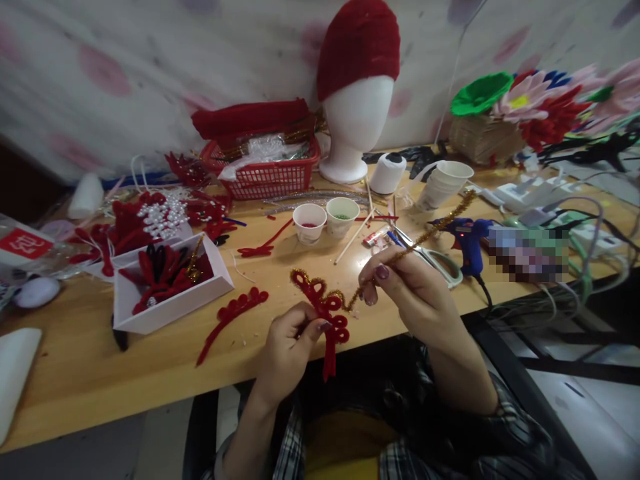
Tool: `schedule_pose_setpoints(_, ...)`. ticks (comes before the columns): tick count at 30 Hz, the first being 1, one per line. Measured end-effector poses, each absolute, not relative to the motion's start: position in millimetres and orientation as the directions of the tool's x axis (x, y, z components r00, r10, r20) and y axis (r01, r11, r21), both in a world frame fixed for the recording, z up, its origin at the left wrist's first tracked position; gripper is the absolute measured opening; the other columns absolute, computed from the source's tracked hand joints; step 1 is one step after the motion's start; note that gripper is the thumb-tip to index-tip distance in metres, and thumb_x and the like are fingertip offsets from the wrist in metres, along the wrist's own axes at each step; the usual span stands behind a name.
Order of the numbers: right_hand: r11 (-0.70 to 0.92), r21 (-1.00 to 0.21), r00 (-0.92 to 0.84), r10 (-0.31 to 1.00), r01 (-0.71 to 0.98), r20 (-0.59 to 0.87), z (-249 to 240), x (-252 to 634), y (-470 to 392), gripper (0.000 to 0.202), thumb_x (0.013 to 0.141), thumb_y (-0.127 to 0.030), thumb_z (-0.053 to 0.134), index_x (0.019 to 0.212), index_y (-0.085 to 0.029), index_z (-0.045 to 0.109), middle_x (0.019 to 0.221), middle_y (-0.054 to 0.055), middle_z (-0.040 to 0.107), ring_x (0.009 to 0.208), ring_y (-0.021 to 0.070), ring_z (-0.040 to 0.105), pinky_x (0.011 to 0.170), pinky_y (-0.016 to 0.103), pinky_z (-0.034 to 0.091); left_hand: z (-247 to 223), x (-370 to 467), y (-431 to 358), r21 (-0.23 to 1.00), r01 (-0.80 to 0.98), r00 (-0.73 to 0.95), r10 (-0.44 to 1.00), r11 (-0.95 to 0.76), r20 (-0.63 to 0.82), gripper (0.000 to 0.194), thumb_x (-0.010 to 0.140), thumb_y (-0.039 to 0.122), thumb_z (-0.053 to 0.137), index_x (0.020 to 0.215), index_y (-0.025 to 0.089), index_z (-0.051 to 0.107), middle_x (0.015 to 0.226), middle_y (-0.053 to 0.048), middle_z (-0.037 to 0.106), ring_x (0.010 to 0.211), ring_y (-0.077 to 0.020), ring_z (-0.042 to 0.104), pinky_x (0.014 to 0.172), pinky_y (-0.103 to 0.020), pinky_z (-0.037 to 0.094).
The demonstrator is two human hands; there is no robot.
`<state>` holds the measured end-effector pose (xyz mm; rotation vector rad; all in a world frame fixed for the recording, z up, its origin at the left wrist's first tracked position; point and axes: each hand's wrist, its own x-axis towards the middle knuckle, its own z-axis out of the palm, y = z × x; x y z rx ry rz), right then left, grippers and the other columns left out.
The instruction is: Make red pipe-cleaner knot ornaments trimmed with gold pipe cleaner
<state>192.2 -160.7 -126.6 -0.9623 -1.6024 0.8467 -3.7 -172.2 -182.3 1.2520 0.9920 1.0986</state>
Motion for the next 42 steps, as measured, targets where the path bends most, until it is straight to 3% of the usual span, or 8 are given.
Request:
schedule_pose_setpoints(6,0.45,-0.88,-0.152,0.891,0.153,0.429,-127,191,-161,0.018,0.103,-0.026,0.047,0.093,-0.021,0.061,0.077,0.0,0.062,0.066,0.0111,0.06,0.064,0.027,0.049,-178,-2,-173,0.998,-0.055,0.177,0.984,-0.013,0.023,0.04,0.082,0.053,0.069,0.061,0.02,0.058,0.056,0.004,0.045,0.055,-0.0131,0.039,0.051,-0.024,0.033)
schedule_pose_setpoints(14,0.441,-0.897,-0.12,0.892,0.022,0.436,-140,184,-166,0.016,0.103,-0.023,0.047,0.097,-0.023,0.061,0.079,-0.001,0.063,0.069,0.011,0.061,0.067,0.026,0.05,-189,4,-178,0.986,-0.149,0.187,0.981,0.076,-0.047,0.041,0.085,0.055,0.065,0.068,0.019,0.055,0.062,0.005,0.044,0.056,-0.0102,0.036,0.052,-0.021,0.031)
schedule_pose_setpoints(26,0.51,-0.857,-0.119,0.858,0.072,0.5,-143,182,-169,0.016,0.102,-0.021,0.047,0.097,-0.023,0.062,0.082,0.001,0.063,0.072,0.0133,0.063,0.067,0.028,0.054,-188,12,-179,0.932,-0.31,0.189,0.973,0.188,-0.133,0.047,0.078,0.062,0.069,0.068,0.02,0.052,0.053,0.008,0.034,0.046,-0.0072,0.028,0.043,-0.02,0.02)
schedule_pose_setpoints(31,0.514,-0.848,-0.151,0.855,0.128,0.496,-142,179,-170,0.017,0.102,-0.022,0.046,0.098,-0.024,0.062,0.084,0.001,0.064,0.075,0.0127,0.063,0.069,0.028,0.053,-190,10,-177,0.929,-0.327,0.162,0.978,0.176,-0.128,0.047,0.079,0.061,0.069,0.066,0.02,0.051,0.055,0.008,0.036,0.048,-0.0075,0.028,0.045,-0.02,0.024)
schedule_pose_setpoints(34,0.462,-0.867,-0.128,0.886,0.184,0.445,-144,177,-170,0.005,0.097,-0.024,0.058,0.1,-0.024,0.063,0.089,0.001,0.064,0.077,0.0131,0.063,0.068,0.027,0.051,-190,9,-178,0.939,-0.311,0.15,0.983,0.147,-0.104,0.042,0.081,0.056,0.07,0.068,0.018,0.056,0.057,0.007,0.041,0.051,-0.0083,0.034,0.05,-0.02,0.032)
schedule_pose_setpoints(37,0.44,-0.866,-0.147,0.897,0.237,0.416,-147,175,-169,0.003,0.092,-0.025,0.065,0.091,-0.023,0.063,0.082,0.0,0.063,0.076,0.014,0.061,0.067,0.028,0.049,-188,9,-179,0.952,-0.289,0.135,0.989,0.103,-0.066,0.038,0.083,0.052,0.071,0.069,0.017,0.061,0.063,0.004,0.05,0.06,-0.0101,0.043,0.059,-0.021,0.039)
schedule_pose_setpoints(42,0.454,-0.854,-0.162,0.89,0.254,0.426,-146,173,-169,0.005,0.093,-0.023,0.063,0.088,-0.022,0.063,0.079,-0.001,0.063,0.074,0.012,0.06,0.067,0.027,0.047,-188,9,-180,0.951,-0.294,0.139,0.988,0.1,-0.061,0.039,0.082,0.052,0.071,0.068,0.017,0.06,0.062,0.004,0.049,0.059,-0.01,0.043,0.059,-0.021,0.039)
